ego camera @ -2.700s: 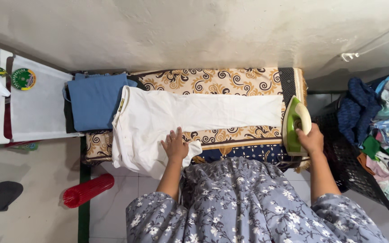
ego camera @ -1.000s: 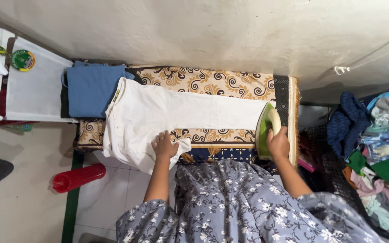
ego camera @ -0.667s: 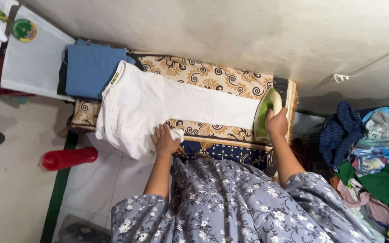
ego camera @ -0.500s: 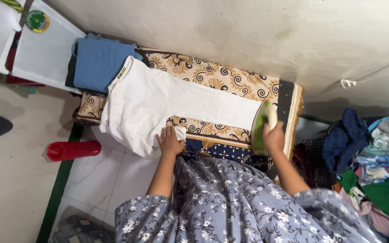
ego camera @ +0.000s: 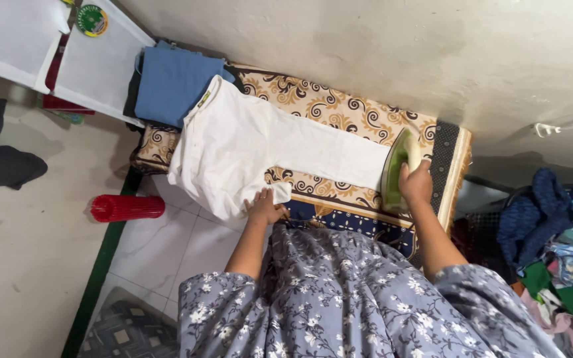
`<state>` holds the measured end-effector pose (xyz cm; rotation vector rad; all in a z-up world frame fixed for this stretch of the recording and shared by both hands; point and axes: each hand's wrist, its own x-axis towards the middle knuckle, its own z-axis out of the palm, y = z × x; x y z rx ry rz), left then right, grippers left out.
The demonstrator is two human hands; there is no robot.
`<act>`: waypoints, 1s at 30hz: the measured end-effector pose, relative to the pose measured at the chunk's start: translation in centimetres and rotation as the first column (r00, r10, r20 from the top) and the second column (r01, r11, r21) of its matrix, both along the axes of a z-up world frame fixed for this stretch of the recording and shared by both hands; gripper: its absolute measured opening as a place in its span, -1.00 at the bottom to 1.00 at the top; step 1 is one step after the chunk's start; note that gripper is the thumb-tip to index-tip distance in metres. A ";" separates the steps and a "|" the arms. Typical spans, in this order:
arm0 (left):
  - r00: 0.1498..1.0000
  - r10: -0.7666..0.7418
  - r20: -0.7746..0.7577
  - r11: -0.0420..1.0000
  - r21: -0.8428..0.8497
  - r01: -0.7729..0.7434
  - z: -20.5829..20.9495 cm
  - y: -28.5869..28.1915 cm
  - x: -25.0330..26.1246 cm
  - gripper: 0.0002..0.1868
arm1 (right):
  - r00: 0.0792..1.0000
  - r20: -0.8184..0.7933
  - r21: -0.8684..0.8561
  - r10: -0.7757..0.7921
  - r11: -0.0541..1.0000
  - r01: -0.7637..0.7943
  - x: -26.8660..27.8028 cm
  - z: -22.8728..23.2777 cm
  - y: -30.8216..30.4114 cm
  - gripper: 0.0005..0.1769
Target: The person irons a pair of blue pants on a patterned ironing board, smoothing the fabric and folding the garment. After finishing the blue pants, the person picks up a pair of white pants from a nearby pile of laundry and begins ironing them as well.
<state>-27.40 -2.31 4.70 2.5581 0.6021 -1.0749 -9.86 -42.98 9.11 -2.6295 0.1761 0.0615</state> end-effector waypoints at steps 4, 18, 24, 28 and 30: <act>0.996 -0.041 -0.077 0.996 -0.081 0.035 0.5 1.1 0.6 0.15 | 0.984 -0.177 0.032 0.013 0.999 -0.007 -6.6 0.5 2.9 -0.44; 0.985 -0.165 0.057 0.922 -0.345 0.175 -1.4 6.4 1.9 0.02 | 0.990 -0.053 0.060 -0.132 0.989 0.135 -0.3 1.2 7.9 -0.45; 0.955 0.135 0.266 0.806 -0.590 0.050 -2.6 9.7 2.6 -0.25 | 0.983 -0.128 0.066 -0.130 0.988 0.139 -9.1 1.0 12.8 -0.43; 0.941 0.180 0.286 0.810 -0.586 0.024 -2.7 12.4 5.9 -0.35 | 0.968 -0.147 -0.054 -0.201 0.979 0.196 -8.6 1.0 14.1 -0.46; 0.908 0.132 0.398 0.828 -0.548 0.119 -3.2 13.4 8.8 -0.41 | 0.952 -0.184 -0.098 -0.243 0.969 0.228 -6.6 1.0 13.9 -0.48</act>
